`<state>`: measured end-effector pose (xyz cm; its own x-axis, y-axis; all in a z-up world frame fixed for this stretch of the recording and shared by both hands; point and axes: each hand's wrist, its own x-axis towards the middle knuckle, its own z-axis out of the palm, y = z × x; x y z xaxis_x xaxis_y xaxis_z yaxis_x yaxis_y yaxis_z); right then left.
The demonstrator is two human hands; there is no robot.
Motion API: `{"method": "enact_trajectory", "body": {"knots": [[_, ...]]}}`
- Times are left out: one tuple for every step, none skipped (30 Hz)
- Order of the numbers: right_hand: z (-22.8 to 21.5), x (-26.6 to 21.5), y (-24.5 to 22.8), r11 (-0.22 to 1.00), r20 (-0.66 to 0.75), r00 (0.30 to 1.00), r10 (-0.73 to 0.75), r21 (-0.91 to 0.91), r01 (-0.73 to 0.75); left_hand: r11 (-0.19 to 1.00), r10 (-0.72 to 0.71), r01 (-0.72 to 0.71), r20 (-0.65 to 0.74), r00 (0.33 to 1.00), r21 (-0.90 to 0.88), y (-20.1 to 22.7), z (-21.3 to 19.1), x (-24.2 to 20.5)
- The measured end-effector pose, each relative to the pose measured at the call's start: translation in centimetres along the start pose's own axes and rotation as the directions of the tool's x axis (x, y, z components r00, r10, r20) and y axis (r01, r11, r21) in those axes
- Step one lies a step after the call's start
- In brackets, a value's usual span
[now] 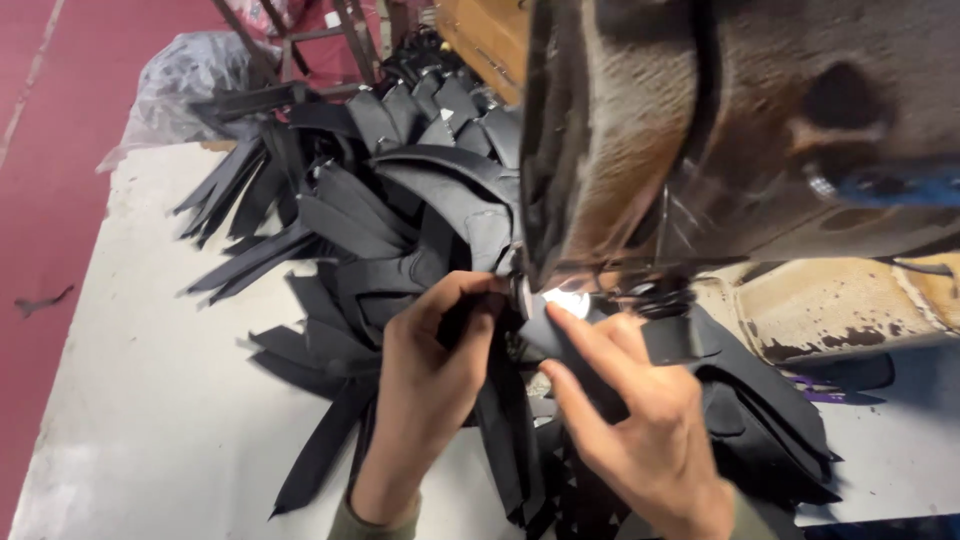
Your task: Stitching together pre-cut black material components using an industrial sewing machine to assemble shoe uppers.
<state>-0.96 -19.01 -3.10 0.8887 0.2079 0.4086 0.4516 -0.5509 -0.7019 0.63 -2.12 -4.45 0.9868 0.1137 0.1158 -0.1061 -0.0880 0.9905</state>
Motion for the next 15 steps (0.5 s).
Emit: {"method": "enact_trajectory", "body": {"knots": [[0.0,0.1,-0.3,0.998,0.012,0.999,0.038,-0.048,-0.037,0.999,-0.031,0.030,-0.022,0.999,-0.035,0.0,-0.1,-0.6],[-0.1,0.4,-0.5,0.993,0.017,0.997,0.075,-0.096,-0.073,0.996,-0.057,0.055,-0.039,0.998,-0.068,0.1,-0.1,-0.9],[0.0,0.6,-0.5,0.994,0.022,0.997,0.071,-0.089,-0.069,0.996,-0.058,0.055,-0.048,0.997,-0.063,0.3,-0.2,-1.3],[0.0,0.7,-0.4,0.995,0.001,1.000,0.026,-0.101,-0.026,0.998,-0.067,0.064,-0.091,0.994,-0.026,0.4,0.0,-1.8],[0.0,0.8,-0.3,0.993,-0.019,1.000,-0.019,-0.114,0.016,0.997,-0.073,0.076,-0.134,0.988,0.011,0.6,0.2,-2.2],[0.2,0.5,-0.3,0.993,-0.019,1.000,-0.019,-0.113,0.017,0.997,-0.073,0.076,-0.135,0.988,0.012,0.6,0.4,-2.5],[0.4,0.3,-0.3,0.985,-0.081,0.994,-0.072,-0.164,0.058,0.992,-0.059,0.079,-0.192,0.980,0.095,0.6,0.6,-2.8],[0.7,0.0,-0.3,0.972,-0.138,0.982,-0.126,-0.216,0.094,0.980,-0.042,0.088,-0.247,0.968,0.178,0.5,0.7,-3.2],[1.1,-0.6,-0.7,0.972,-0.136,0.983,-0.125,-0.214,0.094,0.980,-0.044,0.091,-0.249,0.967,0.179,0.5,0.9,-3.5],[1.5,-1.1,-1.0,0.995,-0.118,0.992,-0.052,-0.091,0.041,0.983,-0.009,0.055,-0.256,0.967,0.176,0.5,1.2,-3.6],[1.8,-1.7,-1.2,0.999,-0.091,0.996,0.018,0.032,-0.016,0.985,0.027,0.020,-0.264,0.964,0.172,0.5,1.5,-3.8],[2.3,-2.3,-1.0,0.999,-0.091,0.996,0.022,0.029,-0.019,0.985,0.024,0.021,-0.260,0.965,0.170,0.3,1.6,-3.8],[2.8,-3.0,-0.8,0.985,-0.051,0.993,0.111,0.135,-0.103,0.967,0.100,-0.036,-0.246,0.964,0.252,0.3,1.7,-3.9],[3.3,-3.6,-0.6,0.953,-0.006,0.981,0.193,0.238,-0.186,0.938,0.179,-0.097,-0.224,0.958,0.334,0.3,1.8,-3.8],[3.0,-3.6,-0.3,0.953,-0.010,0.981,0.195,0.237,-0.187,0.938,0.180,-0.099,-0.220,0.959,0.333,0.8,1.6,-3.3]]}}
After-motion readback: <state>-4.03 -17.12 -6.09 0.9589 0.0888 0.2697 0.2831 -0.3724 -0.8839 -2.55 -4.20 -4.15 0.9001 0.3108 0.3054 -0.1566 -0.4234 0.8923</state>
